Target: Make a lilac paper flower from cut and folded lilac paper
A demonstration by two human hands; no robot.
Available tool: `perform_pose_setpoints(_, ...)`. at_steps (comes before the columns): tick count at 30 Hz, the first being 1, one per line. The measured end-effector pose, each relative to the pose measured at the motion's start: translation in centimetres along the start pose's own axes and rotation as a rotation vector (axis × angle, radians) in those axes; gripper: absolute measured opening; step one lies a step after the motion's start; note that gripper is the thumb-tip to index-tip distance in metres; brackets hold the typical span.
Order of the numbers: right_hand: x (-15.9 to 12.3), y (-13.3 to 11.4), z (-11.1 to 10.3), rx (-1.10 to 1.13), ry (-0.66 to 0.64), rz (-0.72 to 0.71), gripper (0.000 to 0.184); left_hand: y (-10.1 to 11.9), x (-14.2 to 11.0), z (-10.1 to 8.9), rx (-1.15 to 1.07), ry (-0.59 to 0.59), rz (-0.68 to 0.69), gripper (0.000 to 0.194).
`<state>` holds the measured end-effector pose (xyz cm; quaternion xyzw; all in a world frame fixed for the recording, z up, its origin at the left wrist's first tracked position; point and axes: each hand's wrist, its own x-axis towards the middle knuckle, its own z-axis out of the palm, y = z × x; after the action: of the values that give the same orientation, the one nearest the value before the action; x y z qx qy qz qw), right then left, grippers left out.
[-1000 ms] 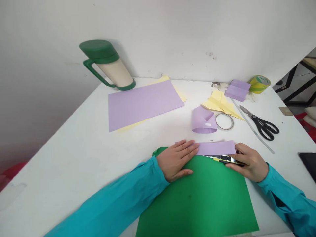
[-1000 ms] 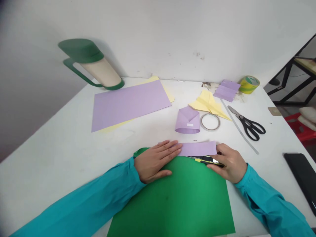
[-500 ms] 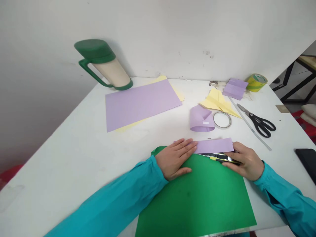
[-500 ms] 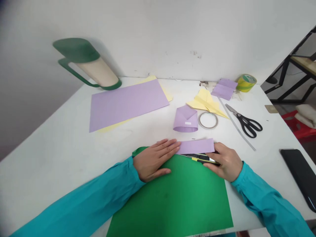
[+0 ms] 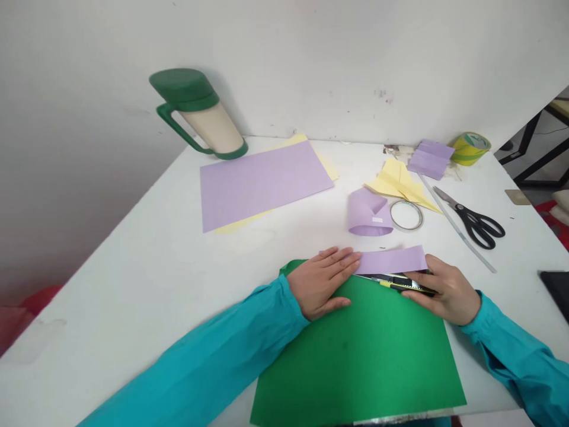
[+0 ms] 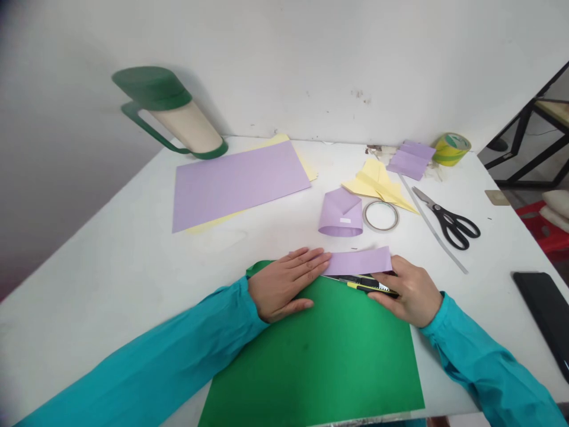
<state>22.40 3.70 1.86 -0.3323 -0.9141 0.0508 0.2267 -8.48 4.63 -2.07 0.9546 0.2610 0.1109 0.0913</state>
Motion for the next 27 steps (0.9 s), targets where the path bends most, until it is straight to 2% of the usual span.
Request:
perform_pose_setpoints(5,0.0,-0.2,-0.1,0.001,-0.001,0.045,0.022,-0.6,-0.3,-0.1,-0.03,0.031,-0.001,0.075)
perform_pose_setpoints(9,0.3,-0.2,-0.2,-0.028,-0.011,0.042,0.02,-1.7,-1.6,-0.8,-0.028,0.029,-0.002,0.059)
perform_pose_setpoints(13,0.8,0.2,-0.6,-0.107,-0.013,0.018,0.025,-2.6,-2.7,-0.6,-0.029,0.086,0.028,0.049)
perform_pose_setpoints(18,1.8,0.5,-0.8,-0.112,-0.058,0.008,0.026,-2.5,-2.8,-0.1,0.001,0.111,0.051,0.05)
perform_pose_setpoints(27,2.4,-0.3,-0.2,-0.167,-0.074,-0.041,0.023,-1.8,-2.8,-0.7,0.01,0.026,0.023,0.056)
